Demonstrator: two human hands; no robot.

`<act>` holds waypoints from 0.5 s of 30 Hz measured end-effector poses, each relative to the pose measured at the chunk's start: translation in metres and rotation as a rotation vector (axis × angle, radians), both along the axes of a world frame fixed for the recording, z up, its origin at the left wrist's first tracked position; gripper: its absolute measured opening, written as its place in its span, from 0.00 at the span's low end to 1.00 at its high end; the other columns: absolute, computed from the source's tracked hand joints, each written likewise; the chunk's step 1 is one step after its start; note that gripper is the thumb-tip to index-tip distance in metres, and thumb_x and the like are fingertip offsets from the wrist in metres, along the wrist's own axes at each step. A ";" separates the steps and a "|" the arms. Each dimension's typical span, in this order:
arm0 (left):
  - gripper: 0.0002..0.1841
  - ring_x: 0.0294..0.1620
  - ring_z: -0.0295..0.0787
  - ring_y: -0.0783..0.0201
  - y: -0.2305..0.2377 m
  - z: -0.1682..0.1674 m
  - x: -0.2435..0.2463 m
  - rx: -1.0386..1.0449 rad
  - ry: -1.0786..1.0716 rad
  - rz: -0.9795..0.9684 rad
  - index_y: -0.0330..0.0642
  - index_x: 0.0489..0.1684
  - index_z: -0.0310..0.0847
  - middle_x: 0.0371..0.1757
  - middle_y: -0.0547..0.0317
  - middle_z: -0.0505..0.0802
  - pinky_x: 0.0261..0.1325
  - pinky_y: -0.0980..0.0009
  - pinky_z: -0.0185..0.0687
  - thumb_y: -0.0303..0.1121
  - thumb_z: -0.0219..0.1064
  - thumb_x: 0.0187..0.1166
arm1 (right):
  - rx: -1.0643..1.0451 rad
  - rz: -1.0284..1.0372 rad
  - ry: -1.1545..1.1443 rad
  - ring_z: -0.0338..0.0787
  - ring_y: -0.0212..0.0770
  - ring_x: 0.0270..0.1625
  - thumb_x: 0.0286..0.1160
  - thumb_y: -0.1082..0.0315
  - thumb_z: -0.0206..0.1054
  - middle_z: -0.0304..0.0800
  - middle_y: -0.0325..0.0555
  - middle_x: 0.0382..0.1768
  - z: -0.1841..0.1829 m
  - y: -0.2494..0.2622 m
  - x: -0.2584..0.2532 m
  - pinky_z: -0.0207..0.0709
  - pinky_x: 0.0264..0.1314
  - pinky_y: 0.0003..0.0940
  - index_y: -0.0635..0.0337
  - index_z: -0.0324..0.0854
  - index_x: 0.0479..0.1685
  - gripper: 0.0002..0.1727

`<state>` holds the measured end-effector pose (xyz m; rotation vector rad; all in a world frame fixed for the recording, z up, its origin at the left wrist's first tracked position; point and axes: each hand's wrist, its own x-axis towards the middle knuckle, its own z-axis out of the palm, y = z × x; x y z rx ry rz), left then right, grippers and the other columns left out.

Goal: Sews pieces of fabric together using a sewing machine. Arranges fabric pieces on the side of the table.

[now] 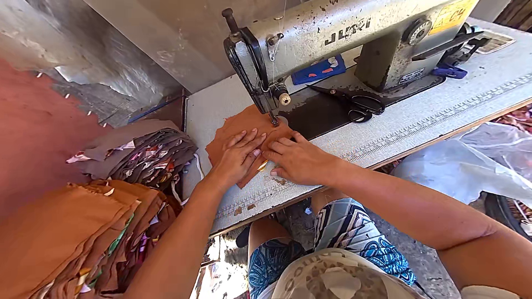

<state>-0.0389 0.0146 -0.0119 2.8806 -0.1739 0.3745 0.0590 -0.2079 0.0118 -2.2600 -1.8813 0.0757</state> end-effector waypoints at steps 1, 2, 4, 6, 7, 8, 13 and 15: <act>0.27 0.90 0.63 0.47 -0.008 0.002 -0.002 0.014 0.023 0.045 0.59 0.87 0.71 0.88 0.61 0.75 0.88 0.40 0.51 0.48 0.42 0.94 | 0.003 -0.008 -0.008 0.75 0.54 0.82 0.92 0.46 0.52 0.81 0.50 0.75 0.002 0.000 0.002 0.53 0.85 0.70 0.55 0.78 0.77 0.28; 0.27 0.90 0.63 0.46 -0.017 0.005 -0.004 0.028 0.058 0.096 0.60 0.89 0.69 0.89 0.60 0.74 0.86 0.38 0.52 0.50 0.41 0.94 | 0.011 -0.018 -0.017 0.76 0.54 0.81 0.92 0.46 0.52 0.82 0.50 0.73 0.003 -0.001 0.005 0.55 0.84 0.70 0.56 0.80 0.73 0.27; 0.29 0.88 0.65 0.44 -0.036 0.014 -0.007 0.068 0.128 0.194 0.63 0.91 0.65 0.90 0.59 0.72 0.80 0.34 0.56 0.53 0.38 0.94 | 0.034 -0.038 -0.041 0.79 0.55 0.79 0.90 0.48 0.55 0.85 0.50 0.69 0.005 -0.003 0.011 0.57 0.82 0.72 0.57 0.82 0.69 0.25; 0.30 0.85 0.69 0.43 -0.050 0.021 -0.009 0.144 0.172 0.257 0.64 0.92 0.63 0.90 0.57 0.72 0.75 0.35 0.61 0.55 0.36 0.94 | 0.054 -0.062 -0.063 0.79 0.55 0.78 0.89 0.49 0.56 0.86 0.50 0.68 0.004 -0.004 0.016 0.57 0.82 0.73 0.57 0.83 0.67 0.24; 0.30 0.83 0.71 0.42 -0.056 0.024 -0.009 0.176 0.185 0.282 0.64 0.92 0.62 0.89 0.55 0.72 0.73 0.36 0.63 0.56 0.38 0.93 | 0.055 -0.076 -0.070 0.79 0.56 0.78 0.89 0.49 0.57 0.86 0.50 0.69 0.004 -0.005 0.017 0.56 0.82 0.74 0.57 0.83 0.67 0.24; 0.30 0.82 0.72 0.41 -0.062 0.027 -0.008 0.205 0.205 0.307 0.63 0.93 0.61 0.89 0.52 0.72 0.72 0.37 0.65 0.56 0.40 0.93 | 0.047 -0.092 -0.078 0.79 0.56 0.79 0.89 0.49 0.57 0.85 0.49 0.70 0.005 -0.005 0.019 0.56 0.82 0.74 0.56 0.83 0.67 0.24; 0.36 0.83 0.69 0.36 -0.077 0.037 0.005 0.258 0.346 0.430 0.63 0.96 0.53 0.89 0.43 0.69 0.74 0.35 0.63 0.64 0.42 0.89 | 0.002 -0.183 -0.086 0.72 0.58 0.85 0.90 0.47 0.55 0.82 0.52 0.75 0.006 -0.004 0.034 0.54 0.85 0.73 0.57 0.81 0.70 0.26; 0.37 0.85 0.67 0.36 -0.074 0.047 0.010 0.196 0.382 0.443 0.64 0.95 0.54 0.90 0.44 0.69 0.75 0.31 0.59 0.66 0.42 0.88 | -0.017 -0.241 -0.064 0.67 0.60 0.88 0.90 0.46 0.54 0.77 0.56 0.79 0.011 -0.007 0.034 0.50 0.88 0.72 0.58 0.79 0.76 0.29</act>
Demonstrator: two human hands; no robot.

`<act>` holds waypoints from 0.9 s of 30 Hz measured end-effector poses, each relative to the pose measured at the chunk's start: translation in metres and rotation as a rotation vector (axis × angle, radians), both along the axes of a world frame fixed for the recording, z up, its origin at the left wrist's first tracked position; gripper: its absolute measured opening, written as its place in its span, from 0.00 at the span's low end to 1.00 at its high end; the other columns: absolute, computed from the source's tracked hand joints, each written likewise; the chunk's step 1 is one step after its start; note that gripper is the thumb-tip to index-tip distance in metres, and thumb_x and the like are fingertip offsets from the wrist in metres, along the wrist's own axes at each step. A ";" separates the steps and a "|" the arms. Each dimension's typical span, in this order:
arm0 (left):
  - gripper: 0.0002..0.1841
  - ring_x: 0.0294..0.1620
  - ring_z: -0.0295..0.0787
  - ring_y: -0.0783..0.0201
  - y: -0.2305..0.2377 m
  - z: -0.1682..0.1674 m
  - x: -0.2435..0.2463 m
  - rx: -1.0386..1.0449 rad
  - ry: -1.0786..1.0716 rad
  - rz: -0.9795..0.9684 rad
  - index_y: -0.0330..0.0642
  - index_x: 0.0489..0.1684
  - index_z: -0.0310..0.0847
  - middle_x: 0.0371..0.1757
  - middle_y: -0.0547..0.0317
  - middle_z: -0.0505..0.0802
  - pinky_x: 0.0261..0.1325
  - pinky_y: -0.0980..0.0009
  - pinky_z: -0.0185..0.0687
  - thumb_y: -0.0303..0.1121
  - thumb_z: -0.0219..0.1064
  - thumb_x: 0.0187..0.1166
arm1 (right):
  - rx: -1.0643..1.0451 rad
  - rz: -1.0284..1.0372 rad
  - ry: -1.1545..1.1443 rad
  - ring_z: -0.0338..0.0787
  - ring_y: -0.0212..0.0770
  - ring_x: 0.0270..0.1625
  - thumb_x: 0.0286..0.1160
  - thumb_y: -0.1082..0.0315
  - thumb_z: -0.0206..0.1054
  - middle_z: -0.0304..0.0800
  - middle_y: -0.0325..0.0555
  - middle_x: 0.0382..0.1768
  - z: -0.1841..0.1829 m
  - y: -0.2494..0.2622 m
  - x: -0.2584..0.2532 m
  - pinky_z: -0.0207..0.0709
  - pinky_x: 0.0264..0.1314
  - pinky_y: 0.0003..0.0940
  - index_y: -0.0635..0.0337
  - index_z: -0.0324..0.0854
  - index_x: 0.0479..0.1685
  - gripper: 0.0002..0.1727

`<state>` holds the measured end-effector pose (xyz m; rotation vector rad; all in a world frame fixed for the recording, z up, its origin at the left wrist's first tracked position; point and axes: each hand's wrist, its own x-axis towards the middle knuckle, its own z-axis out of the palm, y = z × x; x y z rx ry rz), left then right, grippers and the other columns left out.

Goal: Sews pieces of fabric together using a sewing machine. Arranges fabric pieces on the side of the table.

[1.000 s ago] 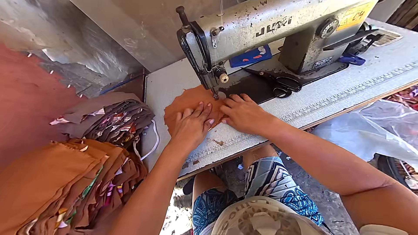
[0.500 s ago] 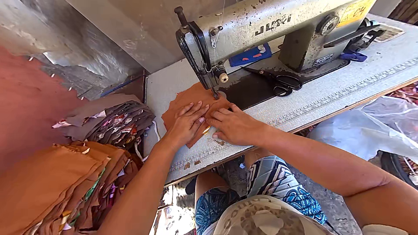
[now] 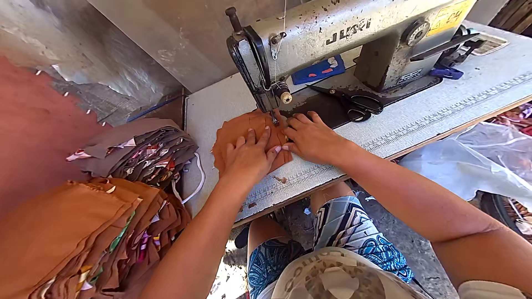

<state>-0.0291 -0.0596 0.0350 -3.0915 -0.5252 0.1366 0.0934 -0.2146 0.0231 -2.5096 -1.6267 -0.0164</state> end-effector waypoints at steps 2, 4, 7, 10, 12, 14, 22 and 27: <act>0.35 0.85 0.68 0.35 0.013 0.011 -0.002 -0.072 -0.095 -0.056 0.55 0.93 0.61 0.88 0.43 0.72 0.78 0.26 0.57 0.62 0.46 0.90 | 0.125 0.009 -0.073 0.73 0.63 0.83 0.88 0.49 0.59 0.82 0.59 0.73 -0.001 -0.005 -0.009 0.58 0.84 0.71 0.61 0.82 0.70 0.26; 0.28 0.84 0.72 0.39 0.036 0.014 -0.007 -0.118 -0.264 -0.233 0.45 0.83 0.74 0.83 0.44 0.79 0.81 0.29 0.58 0.51 0.51 0.93 | 0.274 0.115 -0.102 0.81 0.61 0.73 0.83 0.56 0.64 0.87 0.57 0.61 -0.007 -0.008 -0.024 0.69 0.75 0.67 0.61 0.87 0.57 0.19; 0.15 0.76 0.82 0.52 0.063 0.006 -0.012 -0.247 -0.460 -0.503 0.43 0.57 0.92 0.69 0.54 0.91 0.81 0.47 0.71 0.32 0.57 0.86 | 0.202 0.243 -0.016 0.80 0.55 0.74 0.86 0.54 0.62 0.86 0.51 0.64 -0.012 -0.011 -0.049 0.69 0.78 0.59 0.56 0.86 0.61 0.19; 0.14 0.79 0.81 0.58 0.067 -0.008 -0.015 -0.349 -0.460 -0.568 0.44 0.53 0.94 0.68 0.59 0.92 0.84 0.55 0.71 0.32 0.60 0.82 | 0.070 0.223 0.047 0.77 0.55 0.78 0.90 0.52 0.57 0.81 0.54 0.71 -0.012 -0.010 -0.056 0.66 0.80 0.58 0.58 0.80 0.71 0.23; 0.13 0.81 0.78 0.58 0.064 -0.018 -0.016 -0.397 -0.415 -0.563 0.45 0.55 0.93 0.72 0.59 0.90 0.86 0.56 0.68 0.32 0.63 0.81 | 0.067 0.207 0.044 0.78 0.55 0.78 0.90 0.52 0.56 0.81 0.54 0.70 -0.014 -0.010 -0.057 0.66 0.80 0.59 0.59 0.80 0.71 0.24; 0.13 0.83 0.76 0.60 0.065 -0.026 -0.016 -0.408 -0.404 -0.568 0.46 0.56 0.92 0.74 0.60 0.88 0.87 0.58 0.66 0.32 0.64 0.82 | 0.091 0.206 0.012 0.80 0.54 0.75 0.90 0.51 0.56 0.84 0.53 0.66 -0.016 -0.010 -0.057 0.68 0.77 0.60 0.60 0.82 0.67 0.23; 0.15 0.84 0.74 0.59 0.057 -0.027 -0.015 -0.319 -0.421 -0.537 0.45 0.62 0.90 0.75 0.60 0.88 0.88 0.58 0.63 0.34 0.59 0.87 | 0.083 0.167 -0.017 0.83 0.54 0.74 0.89 0.52 0.59 0.88 0.53 0.62 -0.010 -0.007 -0.047 0.66 0.80 0.63 0.63 0.85 0.60 0.22; 0.19 0.81 0.76 0.50 0.048 -0.030 -0.010 -0.210 -0.381 -0.426 0.52 0.72 0.86 0.81 0.57 0.82 0.81 0.46 0.68 0.41 0.56 0.90 | 0.102 0.128 -0.055 0.82 0.57 0.75 0.87 0.53 0.62 0.87 0.55 0.64 -0.013 -0.002 -0.032 0.65 0.79 0.67 0.63 0.84 0.64 0.22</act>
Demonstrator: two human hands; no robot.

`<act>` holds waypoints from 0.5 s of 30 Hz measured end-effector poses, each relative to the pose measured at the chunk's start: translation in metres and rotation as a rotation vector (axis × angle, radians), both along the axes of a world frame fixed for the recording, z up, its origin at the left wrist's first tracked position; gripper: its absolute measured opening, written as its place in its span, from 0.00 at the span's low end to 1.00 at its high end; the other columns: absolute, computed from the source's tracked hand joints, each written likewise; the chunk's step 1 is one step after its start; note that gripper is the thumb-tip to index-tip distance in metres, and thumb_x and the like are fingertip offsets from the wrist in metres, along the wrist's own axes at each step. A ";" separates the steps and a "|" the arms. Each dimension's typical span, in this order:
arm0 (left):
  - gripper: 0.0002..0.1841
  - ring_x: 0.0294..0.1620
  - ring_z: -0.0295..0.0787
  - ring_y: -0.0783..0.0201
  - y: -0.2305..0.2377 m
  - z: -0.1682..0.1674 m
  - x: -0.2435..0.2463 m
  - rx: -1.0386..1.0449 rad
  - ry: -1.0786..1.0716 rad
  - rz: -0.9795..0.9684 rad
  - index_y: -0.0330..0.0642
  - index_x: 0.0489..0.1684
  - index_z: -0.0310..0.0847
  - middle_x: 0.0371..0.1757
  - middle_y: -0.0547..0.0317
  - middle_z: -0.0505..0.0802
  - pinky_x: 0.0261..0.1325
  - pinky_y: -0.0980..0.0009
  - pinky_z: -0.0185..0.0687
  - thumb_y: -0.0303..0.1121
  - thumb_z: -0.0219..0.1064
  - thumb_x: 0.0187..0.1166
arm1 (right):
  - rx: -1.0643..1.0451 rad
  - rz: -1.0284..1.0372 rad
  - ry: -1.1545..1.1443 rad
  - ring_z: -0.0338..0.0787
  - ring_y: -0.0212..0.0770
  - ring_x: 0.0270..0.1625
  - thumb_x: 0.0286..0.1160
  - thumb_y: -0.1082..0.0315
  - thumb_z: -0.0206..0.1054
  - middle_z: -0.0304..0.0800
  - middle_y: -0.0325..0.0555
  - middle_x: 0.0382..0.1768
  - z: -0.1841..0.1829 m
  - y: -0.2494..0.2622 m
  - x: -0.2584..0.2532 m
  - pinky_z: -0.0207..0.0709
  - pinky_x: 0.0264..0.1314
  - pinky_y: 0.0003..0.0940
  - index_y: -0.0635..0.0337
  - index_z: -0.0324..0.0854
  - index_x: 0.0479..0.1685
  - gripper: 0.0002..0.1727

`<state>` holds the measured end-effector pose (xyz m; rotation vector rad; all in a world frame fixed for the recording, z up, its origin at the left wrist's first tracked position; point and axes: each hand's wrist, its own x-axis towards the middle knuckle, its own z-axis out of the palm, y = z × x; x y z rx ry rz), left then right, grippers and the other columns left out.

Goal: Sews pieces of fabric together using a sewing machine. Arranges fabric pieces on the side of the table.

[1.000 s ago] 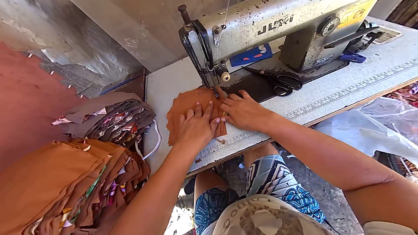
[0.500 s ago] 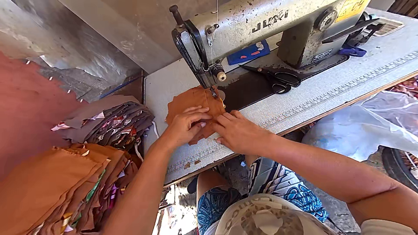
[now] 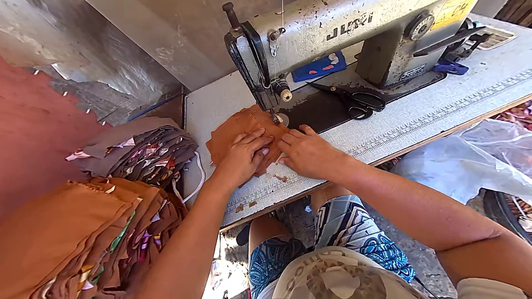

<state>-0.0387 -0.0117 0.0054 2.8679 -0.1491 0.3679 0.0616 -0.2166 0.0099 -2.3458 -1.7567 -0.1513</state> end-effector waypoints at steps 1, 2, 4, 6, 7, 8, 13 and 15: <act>0.20 0.80 0.77 0.47 -0.002 0.001 0.002 0.022 0.020 0.037 0.53 0.74 0.85 0.82 0.57 0.81 0.76 0.42 0.70 0.42 0.55 0.91 | -0.019 -0.015 0.006 0.81 0.57 0.77 0.87 0.53 0.61 0.86 0.55 0.67 0.001 0.001 0.004 0.64 0.79 0.68 0.62 0.83 0.66 0.23; 0.20 0.78 0.77 0.45 -0.005 0.002 0.004 0.040 0.041 0.073 0.55 0.75 0.84 0.82 0.58 0.81 0.70 0.38 0.72 0.43 0.53 0.92 | -0.039 -0.034 0.014 0.78 0.57 0.79 0.88 0.52 0.60 0.84 0.54 0.71 0.002 0.002 0.007 0.62 0.80 0.69 0.61 0.82 0.69 0.24; 0.21 0.76 0.77 0.42 -0.009 0.007 0.007 0.059 0.080 0.131 0.58 0.77 0.82 0.82 0.58 0.81 0.65 0.35 0.72 0.44 0.50 0.93 | -0.047 -0.071 0.021 0.75 0.57 0.83 0.88 0.51 0.60 0.80 0.52 0.77 0.002 0.003 0.014 0.61 0.82 0.69 0.59 0.81 0.72 0.25; 0.22 0.76 0.77 0.41 -0.013 0.014 0.010 0.078 0.109 0.158 0.59 0.77 0.82 0.80 0.56 0.82 0.65 0.33 0.71 0.45 0.49 0.94 | 0.012 -0.094 0.027 0.74 0.59 0.83 0.87 0.52 0.62 0.81 0.52 0.76 0.001 0.004 0.017 0.62 0.81 0.69 0.60 0.83 0.69 0.24; 0.22 0.77 0.76 0.42 -0.013 0.019 0.012 0.095 0.124 0.163 0.60 0.77 0.82 0.79 0.57 0.83 0.67 0.32 0.68 0.46 0.48 0.94 | 0.049 -0.090 0.026 0.74 0.60 0.82 0.86 0.53 0.63 0.82 0.54 0.74 0.000 0.005 0.016 0.64 0.80 0.68 0.61 0.84 0.67 0.23; 0.22 0.77 0.76 0.43 -0.011 0.022 0.014 0.109 0.113 0.148 0.60 0.77 0.83 0.78 0.57 0.84 0.70 0.32 0.63 0.46 0.48 0.94 | 0.098 -0.064 0.010 0.75 0.61 0.80 0.85 0.54 0.63 0.84 0.55 0.71 -0.002 0.006 0.015 0.66 0.78 0.67 0.61 0.84 0.66 0.22; 0.20 0.85 0.70 0.46 0.014 0.009 0.018 0.009 0.020 -0.015 0.57 0.72 0.87 0.80 0.62 0.83 0.82 0.32 0.53 0.37 0.52 0.91 | 0.030 0.047 0.011 0.76 0.55 0.81 0.88 0.51 0.57 0.83 0.54 0.73 -0.008 0.009 0.007 0.64 0.82 0.60 0.60 0.81 0.72 0.26; 0.20 0.84 0.71 0.45 0.013 -0.002 0.017 -0.022 0.008 0.000 0.57 0.74 0.85 0.82 0.60 0.81 0.78 0.34 0.61 0.38 0.51 0.92 | 0.037 0.042 0.002 0.79 0.55 0.78 0.88 0.50 0.58 0.86 0.53 0.68 -0.007 0.009 0.008 0.65 0.80 0.61 0.60 0.83 0.68 0.25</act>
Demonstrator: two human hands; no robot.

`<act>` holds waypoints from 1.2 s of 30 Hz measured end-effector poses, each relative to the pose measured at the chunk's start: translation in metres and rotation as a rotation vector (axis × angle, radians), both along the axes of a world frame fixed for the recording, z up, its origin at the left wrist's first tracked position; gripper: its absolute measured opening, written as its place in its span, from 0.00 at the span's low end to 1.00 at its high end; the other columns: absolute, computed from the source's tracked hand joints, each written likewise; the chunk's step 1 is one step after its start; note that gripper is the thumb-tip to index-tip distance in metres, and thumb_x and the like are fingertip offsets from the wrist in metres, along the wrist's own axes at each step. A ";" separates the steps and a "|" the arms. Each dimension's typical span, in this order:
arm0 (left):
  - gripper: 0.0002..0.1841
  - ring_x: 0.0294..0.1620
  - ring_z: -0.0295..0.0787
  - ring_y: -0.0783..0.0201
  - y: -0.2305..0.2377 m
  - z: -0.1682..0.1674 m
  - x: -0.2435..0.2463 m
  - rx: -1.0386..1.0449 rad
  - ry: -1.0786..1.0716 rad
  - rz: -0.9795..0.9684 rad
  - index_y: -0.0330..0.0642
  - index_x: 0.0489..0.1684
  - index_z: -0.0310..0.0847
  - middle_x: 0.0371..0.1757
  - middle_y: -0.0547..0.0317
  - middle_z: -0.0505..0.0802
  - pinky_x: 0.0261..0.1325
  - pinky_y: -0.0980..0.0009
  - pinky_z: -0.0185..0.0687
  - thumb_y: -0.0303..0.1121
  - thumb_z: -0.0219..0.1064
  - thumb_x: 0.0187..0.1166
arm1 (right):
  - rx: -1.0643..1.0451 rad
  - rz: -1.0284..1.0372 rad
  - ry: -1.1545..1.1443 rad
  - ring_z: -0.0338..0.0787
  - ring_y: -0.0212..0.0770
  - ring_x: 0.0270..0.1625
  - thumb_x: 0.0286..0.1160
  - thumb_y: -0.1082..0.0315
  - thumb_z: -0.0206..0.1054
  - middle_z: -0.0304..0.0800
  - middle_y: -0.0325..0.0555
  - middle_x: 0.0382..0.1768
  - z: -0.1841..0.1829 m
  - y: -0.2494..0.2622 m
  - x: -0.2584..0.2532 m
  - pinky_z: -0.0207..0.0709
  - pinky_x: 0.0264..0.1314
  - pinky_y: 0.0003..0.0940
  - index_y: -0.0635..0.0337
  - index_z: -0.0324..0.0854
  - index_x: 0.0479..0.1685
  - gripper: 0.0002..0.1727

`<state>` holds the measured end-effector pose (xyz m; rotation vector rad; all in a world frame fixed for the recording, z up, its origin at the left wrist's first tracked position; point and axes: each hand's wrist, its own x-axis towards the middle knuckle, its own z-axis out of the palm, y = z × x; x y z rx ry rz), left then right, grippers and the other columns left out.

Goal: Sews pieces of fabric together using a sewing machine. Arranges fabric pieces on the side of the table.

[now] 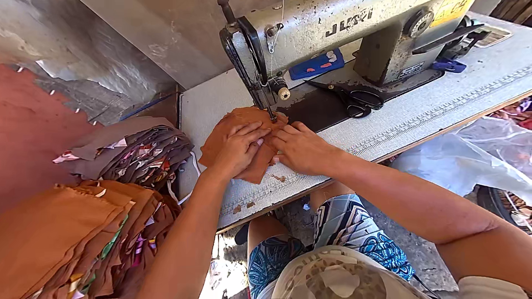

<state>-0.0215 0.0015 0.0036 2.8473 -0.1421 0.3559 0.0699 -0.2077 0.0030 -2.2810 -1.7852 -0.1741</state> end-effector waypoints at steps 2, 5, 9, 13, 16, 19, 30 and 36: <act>0.20 0.84 0.70 0.44 -0.007 -0.003 0.000 -0.018 -0.005 0.053 0.58 0.74 0.85 0.83 0.61 0.80 0.73 0.32 0.64 0.40 0.52 0.92 | 0.004 -0.007 -0.003 0.81 0.55 0.76 0.88 0.51 0.58 0.87 0.52 0.65 0.003 0.000 0.002 0.65 0.79 0.62 0.60 0.84 0.65 0.24; 0.19 0.83 0.70 0.42 -0.020 0.001 0.000 -0.049 0.011 0.145 0.57 0.74 0.85 0.83 0.61 0.80 0.70 0.30 0.64 0.40 0.57 0.91 | -0.022 -0.023 -0.011 0.80 0.55 0.76 0.88 0.51 0.58 0.87 0.52 0.66 0.009 0.000 0.005 0.63 0.80 0.64 0.60 0.84 0.65 0.23; 0.20 0.81 0.69 0.38 -0.040 0.011 0.005 -0.051 0.052 0.264 0.54 0.76 0.84 0.83 0.55 0.79 0.70 0.28 0.60 0.44 0.63 0.88 | -0.058 -0.038 -0.016 0.80 0.56 0.75 0.89 0.52 0.57 0.86 0.54 0.67 0.011 0.001 0.015 0.64 0.78 0.63 0.62 0.83 0.63 0.23; 0.25 0.80 0.70 0.37 -0.044 0.011 0.019 -0.009 0.088 0.368 0.57 0.79 0.81 0.82 0.53 0.79 0.68 0.27 0.61 0.53 0.61 0.87 | -0.115 -0.102 0.003 0.75 0.59 0.80 0.92 0.51 0.53 0.83 0.55 0.71 0.011 0.004 0.027 0.64 0.78 0.64 0.62 0.81 0.69 0.25; 0.27 0.83 0.67 0.38 -0.040 0.018 0.026 0.000 0.164 0.419 0.61 0.83 0.77 0.85 0.54 0.76 0.73 0.26 0.56 0.57 0.58 0.88 | -0.109 -0.179 0.056 0.71 0.62 0.83 0.92 0.49 0.52 0.80 0.58 0.74 0.013 0.005 0.031 0.63 0.79 0.64 0.61 0.80 0.72 0.27; 0.22 0.86 0.67 0.41 -0.022 0.024 0.020 -0.025 0.052 0.301 0.55 0.76 0.82 0.83 0.51 0.79 0.81 0.29 0.52 0.50 0.57 0.90 | 0.079 -0.170 0.036 0.77 0.63 0.76 0.89 0.53 0.58 0.84 0.60 0.65 0.008 0.002 0.027 0.69 0.75 0.61 0.64 0.84 0.61 0.23; 0.20 0.82 0.73 0.46 -0.015 -0.003 0.001 0.009 -0.004 0.068 0.56 0.74 0.85 0.82 0.62 0.81 0.74 0.34 0.65 0.43 0.52 0.92 | 0.029 -0.041 -0.015 0.81 0.57 0.74 0.89 0.47 0.56 0.88 0.52 0.64 0.000 0.000 0.017 0.67 0.76 0.63 0.59 0.86 0.60 0.25; 0.20 0.81 0.76 0.51 -0.017 0.026 0.011 -0.013 0.127 0.084 0.50 0.75 0.84 0.75 0.54 0.87 0.85 0.44 0.61 0.37 0.50 0.93 | -0.082 -0.122 0.005 0.73 0.59 0.82 0.92 0.48 0.50 0.84 0.54 0.72 0.012 0.000 0.030 0.63 0.79 0.64 0.60 0.82 0.70 0.28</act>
